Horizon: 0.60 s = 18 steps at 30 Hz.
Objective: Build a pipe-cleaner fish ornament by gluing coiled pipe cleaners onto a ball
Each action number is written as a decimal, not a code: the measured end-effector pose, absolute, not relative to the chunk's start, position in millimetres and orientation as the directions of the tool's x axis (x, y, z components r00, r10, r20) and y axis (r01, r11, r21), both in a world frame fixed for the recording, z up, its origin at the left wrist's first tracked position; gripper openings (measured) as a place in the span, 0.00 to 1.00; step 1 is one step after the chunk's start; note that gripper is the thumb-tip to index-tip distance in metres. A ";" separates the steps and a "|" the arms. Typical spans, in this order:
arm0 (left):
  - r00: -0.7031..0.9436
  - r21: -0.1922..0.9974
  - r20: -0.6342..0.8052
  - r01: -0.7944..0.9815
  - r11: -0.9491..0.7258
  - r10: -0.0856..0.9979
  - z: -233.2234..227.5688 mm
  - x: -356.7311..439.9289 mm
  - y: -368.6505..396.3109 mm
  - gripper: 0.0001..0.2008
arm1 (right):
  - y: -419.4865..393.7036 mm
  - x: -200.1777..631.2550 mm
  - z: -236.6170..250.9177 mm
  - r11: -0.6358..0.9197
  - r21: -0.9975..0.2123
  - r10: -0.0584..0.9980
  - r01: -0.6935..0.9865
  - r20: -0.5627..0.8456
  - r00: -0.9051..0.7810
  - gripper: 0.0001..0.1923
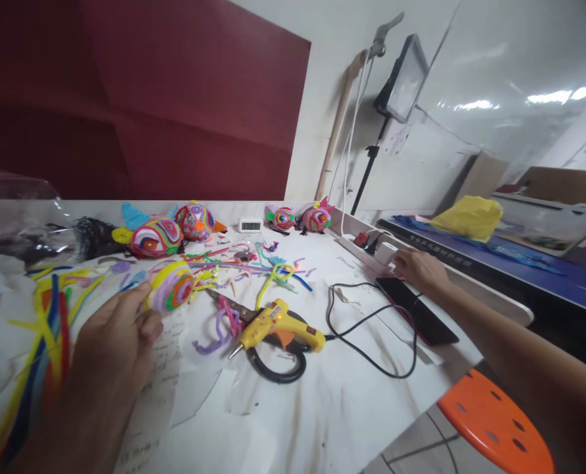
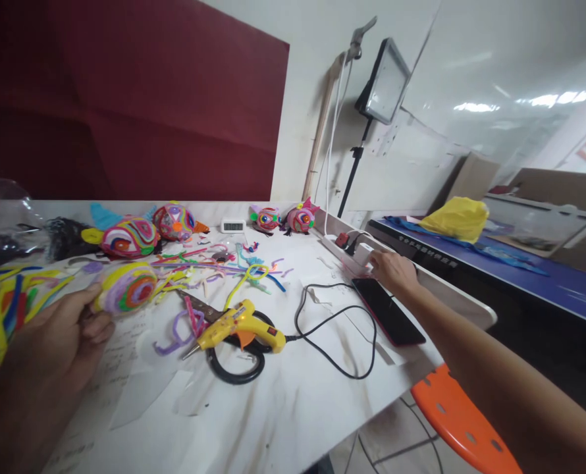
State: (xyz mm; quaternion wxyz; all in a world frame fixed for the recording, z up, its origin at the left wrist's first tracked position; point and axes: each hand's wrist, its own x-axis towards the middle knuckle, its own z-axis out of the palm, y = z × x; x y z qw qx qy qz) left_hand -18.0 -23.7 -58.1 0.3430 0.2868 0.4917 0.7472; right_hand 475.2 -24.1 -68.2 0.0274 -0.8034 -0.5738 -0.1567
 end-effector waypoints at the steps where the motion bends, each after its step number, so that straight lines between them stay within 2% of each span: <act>1: -0.562 0.921 0.053 -0.291 -0.257 0.826 -59.1 -18.5 -23.7 0.10 | -23.5 473.5 -65.8 -0.342 0.142 0.912 0.929 0.288 0.292 0.11; 3: -0.509 0.890 -0.007 -0.395 -0.226 0.861 -59.7 -19.0 -24.8 0.12 | -22.0 468.7 -60.0 -0.331 0.136 0.907 0.934 0.319 0.275 0.08; 5: -0.515 0.871 -0.016 -0.428 -0.241 0.857 -59.9 -19.1 -25.9 0.12 | -20.3 460.1 -52.6 -0.313 0.103 0.888 0.944 0.384 0.253 0.08; 9: -0.490 0.874 0.012 -0.418 -0.247 0.872 -63.6 -20.3 -25.6 0.11 | -19.3 425.2 -33.3 -0.245 -0.013 0.817 0.970 0.535 0.213 0.10; 12: -0.464 0.891 0.037 -0.386 -0.239 0.885 -68.3 -22.1 -25.0 0.11 | -26.4 382.4 -18.3 -0.127 -0.101 0.784 0.987 0.599 0.162 0.10; 13: -0.457 0.895 0.048 -0.374 -0.242 0.888 -69.6 -22.6 -25.1 0.11 | -30.8 365.4 -14.4 -0.056 -0.140 0.795 0.989 0.592 0.129 0.10; 15: -0.450 0.899 0.061 -0.362 -0.245 0.891 -71.3 -22.9 -25.7 0.10 | -41.5 329.4 -10.1 0.180 -0.376 0.847 0.909 0.529 0.052 0.11; 16: -0.448 0.901 0.062 -0.359 -0.242 0.892 -71.8 -22.8 -26.1 0.10 | -47.2 311.4 -10.2 0.266 -0.432 0.880 0.862 0.474 -0.034 0.13; 18: -0.441 0.904 0.053 -0.361 -0.231 0.896 -71.9 -22.2 -26.7 0.11 | -57.3 278.2 -15.4 0.401 -0.409 0.889 0.820 0.392 -0.239 0.14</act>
